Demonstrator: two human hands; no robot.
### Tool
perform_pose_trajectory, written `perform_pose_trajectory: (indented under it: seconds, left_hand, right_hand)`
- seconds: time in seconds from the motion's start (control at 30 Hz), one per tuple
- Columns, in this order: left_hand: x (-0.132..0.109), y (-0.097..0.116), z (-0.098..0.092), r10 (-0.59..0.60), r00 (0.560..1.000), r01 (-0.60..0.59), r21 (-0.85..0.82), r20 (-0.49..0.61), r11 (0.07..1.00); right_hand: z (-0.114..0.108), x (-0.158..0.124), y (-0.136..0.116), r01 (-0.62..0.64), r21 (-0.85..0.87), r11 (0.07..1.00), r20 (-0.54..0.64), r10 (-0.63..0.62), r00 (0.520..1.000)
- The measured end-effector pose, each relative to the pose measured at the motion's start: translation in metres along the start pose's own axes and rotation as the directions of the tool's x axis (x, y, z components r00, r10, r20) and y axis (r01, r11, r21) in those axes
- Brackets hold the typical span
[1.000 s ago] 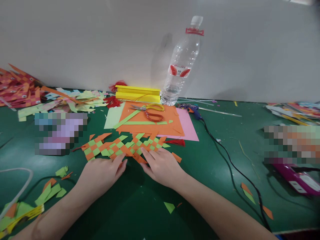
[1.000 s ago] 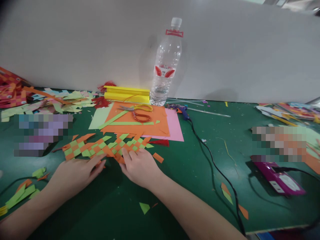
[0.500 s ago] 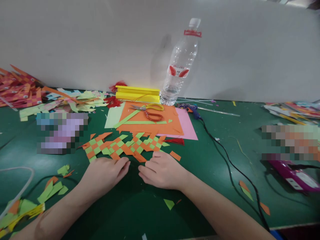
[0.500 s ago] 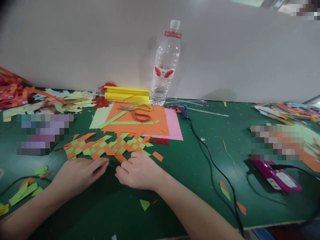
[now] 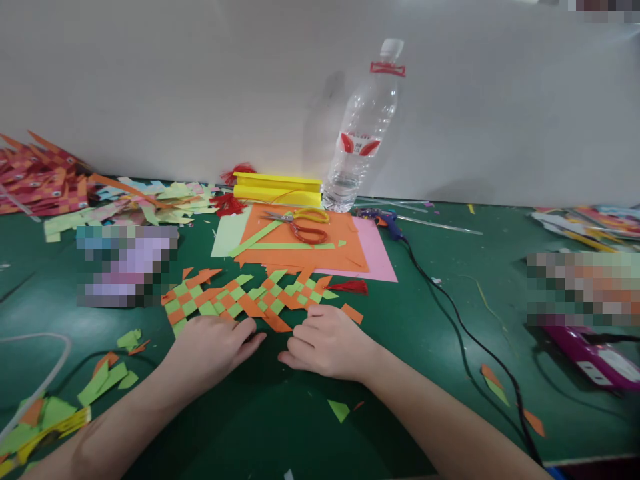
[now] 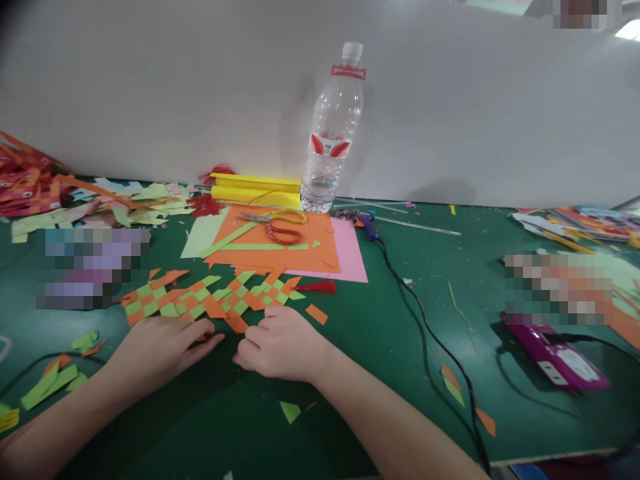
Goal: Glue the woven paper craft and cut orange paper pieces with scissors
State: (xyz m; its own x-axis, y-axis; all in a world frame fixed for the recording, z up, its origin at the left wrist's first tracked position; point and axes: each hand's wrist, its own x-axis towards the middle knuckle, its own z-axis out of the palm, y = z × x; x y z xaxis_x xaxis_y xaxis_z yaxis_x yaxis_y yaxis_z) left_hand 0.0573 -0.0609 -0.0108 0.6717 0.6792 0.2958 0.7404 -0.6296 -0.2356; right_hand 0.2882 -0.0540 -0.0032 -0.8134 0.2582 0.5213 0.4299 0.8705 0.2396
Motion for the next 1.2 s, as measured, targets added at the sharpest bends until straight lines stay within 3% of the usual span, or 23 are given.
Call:
perform_pose_trajectory:
  seconds: [0.3, 0.67, 0.93, 1.1, 1.17, 1.2]
  left_hand:
    - [-0.001, 0.0, 0.002, 0.011, 0.999, -0.011, -0.004, -0.039, 1.0]
    - [-0.002, -0.001, 0.002, -0.066, 0.997, 0.065, -0.022, -0.035, 0.998]
    - [0.0, 0.0, 0.0, -0.013, 0.994, 0.013, -0.007, -0.108, 1.0]
    - [0.0, 0.001, -0.003, -0.009, 0.995, 0.008, -0.019, -0.094, 1.0]
    - [-0.001, 0.001, -0.004, -0.005, 0.993, 0.001, -0.026, -0.117, 1.0]
    - [-0.001, 0.001, -0.004, -0.001, 0.991, -0.003, -0.029, -0.132, 1.0]
  right_hand:
    - [0.0, -0.001, -0.006, 0.009, 0.025, 1.0, 0.025, -0.01, 1.0]
    - [-0.002, 0.002, -0.009, 0.014, 0.023, 1.0, 0.013, -0.015, 1.0]
    - [-0.006, 0.005, -0.01, 0.008, 0.009, 1.0, -0.039, -0.008, 0.999]
    - [-0.022, -0.005, 0.02, -0.127, -0.131, 0.983, -0.115, 0.112, 0.987]
    - [-0.032, -0.015, 0.042, -0.305, -0.21, 0.929, -0.228, 0.257, 0.939]
    - [-0.038, -0.021, 0.055, -0.424, -0.229, 0.877, -0.296, 0.352, 0.888]
